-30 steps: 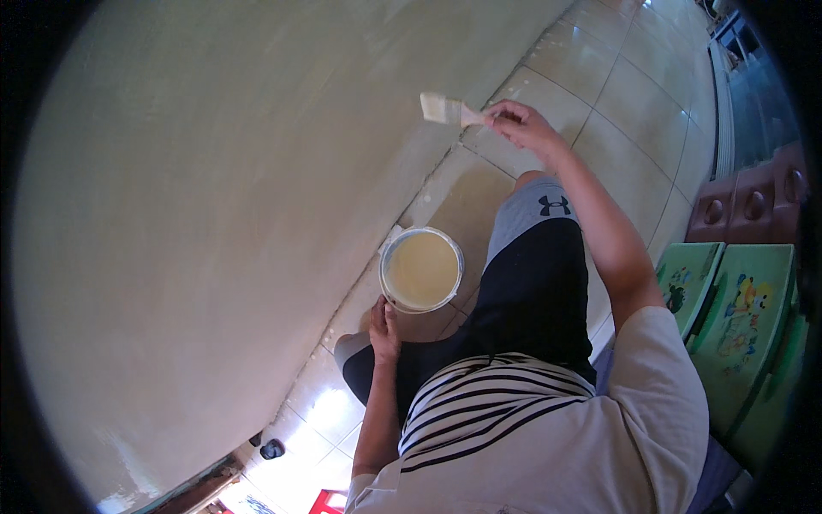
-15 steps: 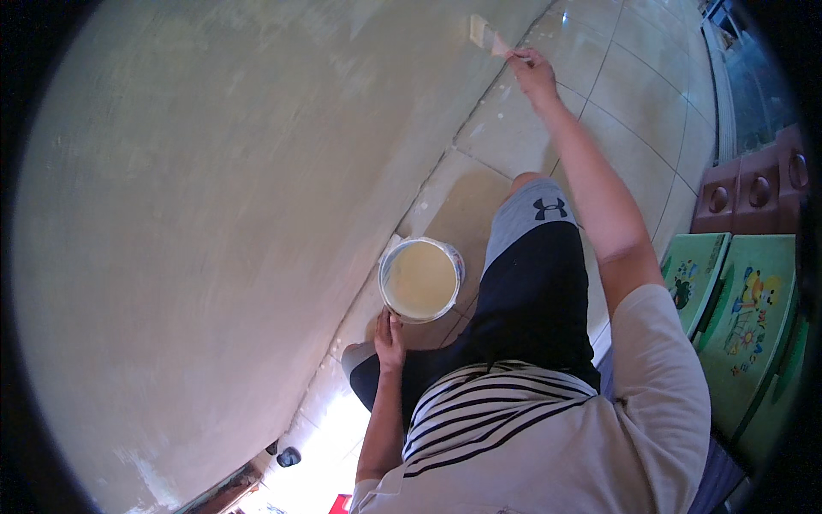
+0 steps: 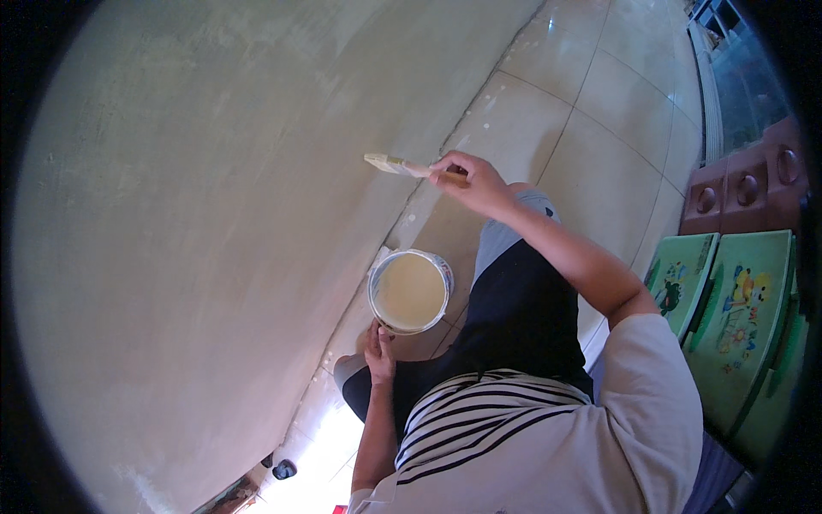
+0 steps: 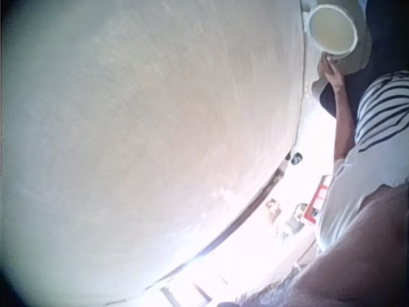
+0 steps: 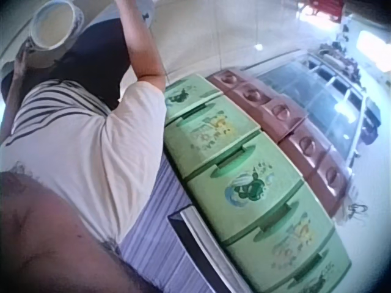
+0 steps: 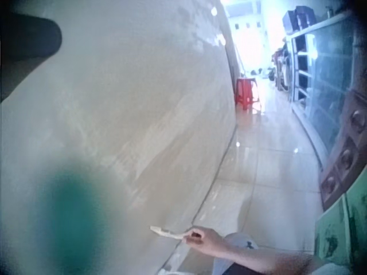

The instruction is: The person paints the lower edge of an indoor wall using a paintbrush and a bucket of paint.

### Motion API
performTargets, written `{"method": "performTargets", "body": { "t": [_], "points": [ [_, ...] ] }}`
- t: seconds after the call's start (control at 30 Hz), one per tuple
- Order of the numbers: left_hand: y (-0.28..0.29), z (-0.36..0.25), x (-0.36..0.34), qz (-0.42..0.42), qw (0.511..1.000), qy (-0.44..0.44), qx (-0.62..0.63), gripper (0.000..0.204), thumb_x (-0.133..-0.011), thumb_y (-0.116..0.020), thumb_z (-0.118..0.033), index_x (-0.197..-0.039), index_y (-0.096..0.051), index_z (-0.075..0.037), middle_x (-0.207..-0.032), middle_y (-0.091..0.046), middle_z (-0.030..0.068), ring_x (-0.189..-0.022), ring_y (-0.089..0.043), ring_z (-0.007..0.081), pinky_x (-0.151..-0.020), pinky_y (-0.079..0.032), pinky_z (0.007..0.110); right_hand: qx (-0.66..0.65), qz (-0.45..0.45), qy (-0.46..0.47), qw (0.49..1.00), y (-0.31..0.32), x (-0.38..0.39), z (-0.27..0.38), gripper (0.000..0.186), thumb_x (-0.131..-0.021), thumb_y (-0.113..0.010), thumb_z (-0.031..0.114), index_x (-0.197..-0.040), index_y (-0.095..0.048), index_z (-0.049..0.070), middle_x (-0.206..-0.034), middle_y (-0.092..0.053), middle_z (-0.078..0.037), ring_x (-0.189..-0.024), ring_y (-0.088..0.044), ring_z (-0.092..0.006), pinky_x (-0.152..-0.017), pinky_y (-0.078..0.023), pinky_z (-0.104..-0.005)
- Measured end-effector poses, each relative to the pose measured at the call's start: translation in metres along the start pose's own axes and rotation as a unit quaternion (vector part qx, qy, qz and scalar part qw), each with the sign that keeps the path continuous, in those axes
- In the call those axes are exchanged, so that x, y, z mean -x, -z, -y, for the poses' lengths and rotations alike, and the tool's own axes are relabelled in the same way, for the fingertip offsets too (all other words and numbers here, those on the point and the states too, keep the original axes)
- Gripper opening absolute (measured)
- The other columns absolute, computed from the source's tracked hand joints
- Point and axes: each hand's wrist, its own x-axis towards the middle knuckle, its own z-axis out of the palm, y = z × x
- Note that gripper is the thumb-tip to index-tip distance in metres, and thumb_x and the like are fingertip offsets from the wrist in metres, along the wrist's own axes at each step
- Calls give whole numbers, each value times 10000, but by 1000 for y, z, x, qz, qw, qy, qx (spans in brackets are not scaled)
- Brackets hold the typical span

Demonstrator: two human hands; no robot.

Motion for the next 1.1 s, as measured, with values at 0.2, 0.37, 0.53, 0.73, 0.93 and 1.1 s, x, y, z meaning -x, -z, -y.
{"method": "performTargets", "body": {
  "t": [0.2,0.37,0.53,0.73,0.93,1.1],
  "points": [
    [4,4,1,9,1000,-3,-18,546,-1004,-467,-383,-1363,-462,29,-1131,-621,135,-924,-613,183,-812,-506,316,54,-47,-7,997,66,-85,-45,311,-843,-710,362,-1012,-678,103,-818,-669,-59,-762,-613,-155,-696,-488,-318],
    [0,-4,0,14,999,-19,-36,556,-1011,-434,-397,-1359,-467,36,-1128,-619,138,-877,-624,191,-762,-522,307,54,-228,-40,971,134,-138,-81,283,-841,-691,345,-1006,-687,115,-835,-669,-82,-771,-621,-199,-716,-490,-336],
    [0,-7,-7,15,999,-11,-44,504,-1008,-455,-362,-1349,-486,6,-1040,-642,145,-867,-639,206,-787,-518,317,14,-354,-28,935,137,-162,-87,261,-845,-679,327,-984,-679,106,-791,-648,-79,-730,-607,-205,-697,-486,-343],
    [-2,-3,-2,-9,1000,13,-12,503,-1003,-471,-358,-1341,-493,14,-1053,-644,140,-867,-635,196,-788,-516,318,6,-240,8,971,43,-92,-18,165,-871,-690,224,-948,-661,82,-750,-560,24,-666,-472,-72,-606,-401,-244],
    [-1,-8,-3,-3,1000,13,5,520,-1000,-478,-365,-1337,-490,32,-1083,-640,145,-882,-634,195,-801,-512,313,3,-176,16,984,68,-62,-22,189,-882,-666,251,-936,-669,69,-799,-618,-20,-731,-533,-86,-659,-432,-248],
    [0,-4,-5,-4,1000,14,2,522,-999,-480,-372,-1334,-493,28,-1094,-632,136,-883,-630,192,-793,-512,306,100,-364,11,926,140,-138,-12,273,-866,-662,337,-955,-675,79,-795,-639,-76,-738,-586,-174,-676,-464,-314]
  ]
}}
